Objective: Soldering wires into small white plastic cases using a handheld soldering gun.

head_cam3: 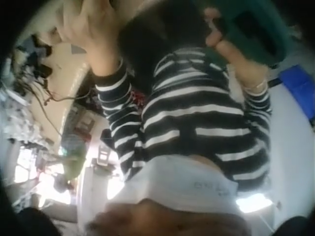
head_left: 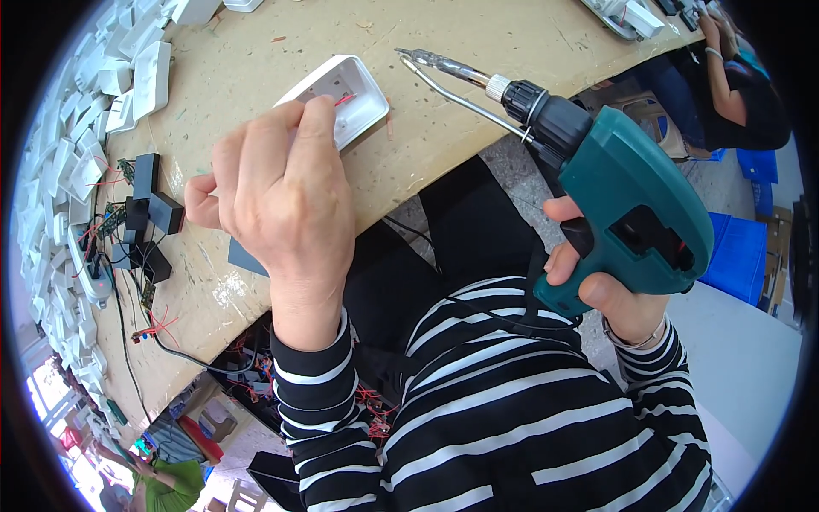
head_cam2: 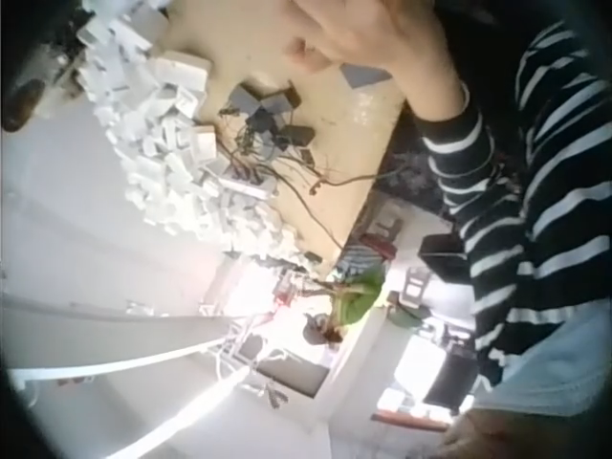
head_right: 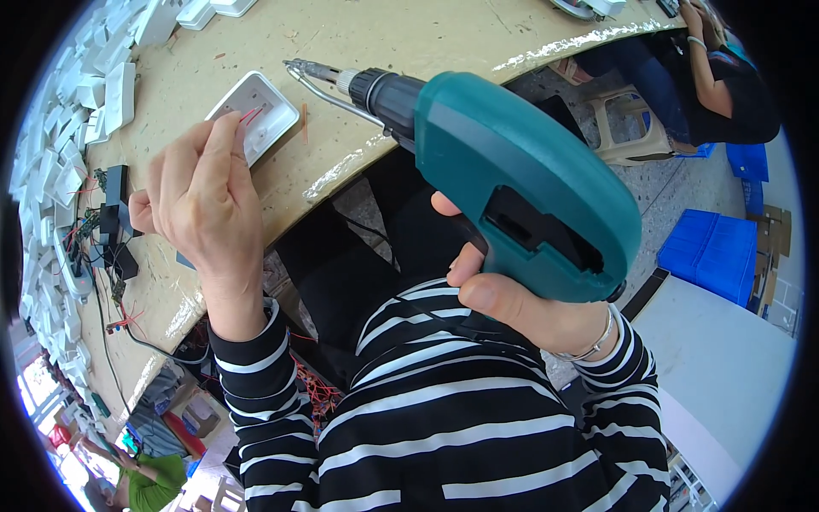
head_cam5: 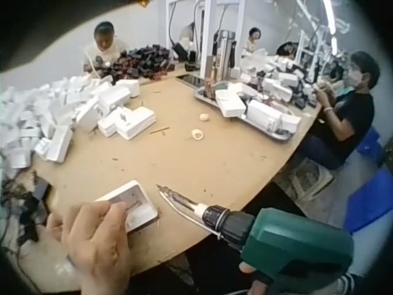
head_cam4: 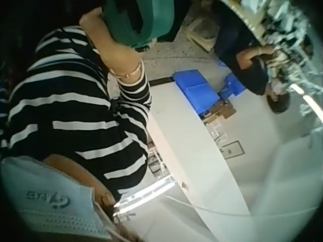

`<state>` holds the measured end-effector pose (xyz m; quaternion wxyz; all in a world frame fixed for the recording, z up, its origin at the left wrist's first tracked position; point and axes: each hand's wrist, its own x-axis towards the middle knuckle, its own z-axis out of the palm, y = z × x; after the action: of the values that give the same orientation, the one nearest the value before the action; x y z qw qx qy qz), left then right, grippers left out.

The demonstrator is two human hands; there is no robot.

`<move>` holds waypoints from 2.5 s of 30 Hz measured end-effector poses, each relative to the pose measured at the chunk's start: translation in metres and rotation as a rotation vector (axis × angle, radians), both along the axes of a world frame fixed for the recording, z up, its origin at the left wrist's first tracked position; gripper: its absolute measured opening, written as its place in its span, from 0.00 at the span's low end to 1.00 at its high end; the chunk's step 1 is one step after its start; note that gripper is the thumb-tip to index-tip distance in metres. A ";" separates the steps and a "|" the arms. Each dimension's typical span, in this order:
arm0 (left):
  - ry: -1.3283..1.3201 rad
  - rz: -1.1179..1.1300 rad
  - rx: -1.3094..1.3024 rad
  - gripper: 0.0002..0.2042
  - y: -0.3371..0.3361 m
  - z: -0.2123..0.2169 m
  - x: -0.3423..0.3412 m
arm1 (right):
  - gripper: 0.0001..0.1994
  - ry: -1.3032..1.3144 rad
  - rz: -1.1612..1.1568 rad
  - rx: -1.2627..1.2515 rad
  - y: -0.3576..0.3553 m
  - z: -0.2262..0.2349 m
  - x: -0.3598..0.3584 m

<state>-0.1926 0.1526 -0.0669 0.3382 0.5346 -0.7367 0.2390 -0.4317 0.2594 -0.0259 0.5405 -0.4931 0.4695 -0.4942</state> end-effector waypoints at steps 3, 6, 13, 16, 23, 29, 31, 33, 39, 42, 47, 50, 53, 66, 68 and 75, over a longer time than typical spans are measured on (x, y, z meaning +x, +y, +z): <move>0.032 -0.018 -0.004 0.08 0.001 -0.002 0.001 | 0.38 -0.002 0.013 -0.003 0.000 0.000 -0.001; 0.072 -0.023 0.024 0.08 0.001 -0.001 0.001 | 0.38 0.003 0.039 -0.017 0.001 -0.002 -0.003; 0.100 -0.001 0.021 0.03 -0.002 0.002 -0.002 | 0.37 -0.019 0.092 0.038 0.005 -0.003 -0.002; 0.125 0.032 -0.019 0.01 0.000 0.007 -0.007 | 0.36 0.084 0.224 0.011 0.001 -0.002 -0.005; 0.047 0.036 0.069 0.02 -0.008 0.005 -0.008 | 0.35 0.240 0.275 -0.045 -0.001 -0.010 -0.006; -0.008 0.088 0.111 0.02 -0.009 0.010 -0.008 | 0.34 0.314 0.314 -0.086 -0.005 -0.014 -0.003; -0.001 0.081 0.100 0.02 -0.010 0.009 -0.008 | 0.33 0.295 0.283 -0.075 -0.005 -0.015 -0.001; 0.016 0.067 0.099 0.02 -0.011 0.006 -0.008 | 0.28 0.209 0.162 -0.007 -0.006 -0.012 0.013; 0.009 0.064 0.094 0.02 -0.011 0.007 -0.007 | 0.27 0.280 0.251 0.040 -0.007 -0.019 0.002; -0.018 0.086 0.097 0.02 -0.010 0.009 -0.008 | 0.26 0.286 0.238 0.135 -0.009 -0.010 0.006; -0.022 0.095 0.101 0.02 -0.011 0.008 -0.009 | 0.24 0.303 0.237 0.094 -0.013 -0.011 0.007; 0.030 0.071 0.081 0.04 -0.012 0.004 -0.009 | 0.23 0.271 0.225 0.155 -0.016 -0.007 0.008; 0.032 0.068 0.083 0.03 -0.012 0.004 -0.008 | 0.23 0.285 0.250 0.126 -0.016 -0.008 0.006; -0.010 0.110 0.109 0.03 -0.010 0.008 -0.011 | 0.24 0.262 0.213 0.158 -0.019 -0.006 0.009; -0.008 0.112 0.109 0.03 -0.010 0.007 -0.010 | 0.24 0.248 0.214 0.151 -0.020 -0.005 0.009; -0.015 0.110 0.110 0.03 -0.011 0.007 -0.010 | 0.22 0.255 0.160 -0.037 -0.028 -0.010 0.015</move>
<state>-0.2026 0.1415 -0.0604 0.2893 0.5903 -0.7205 0.2205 -0.4167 0.2313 -0.0355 0.5051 -0.5974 0.4845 -0.3915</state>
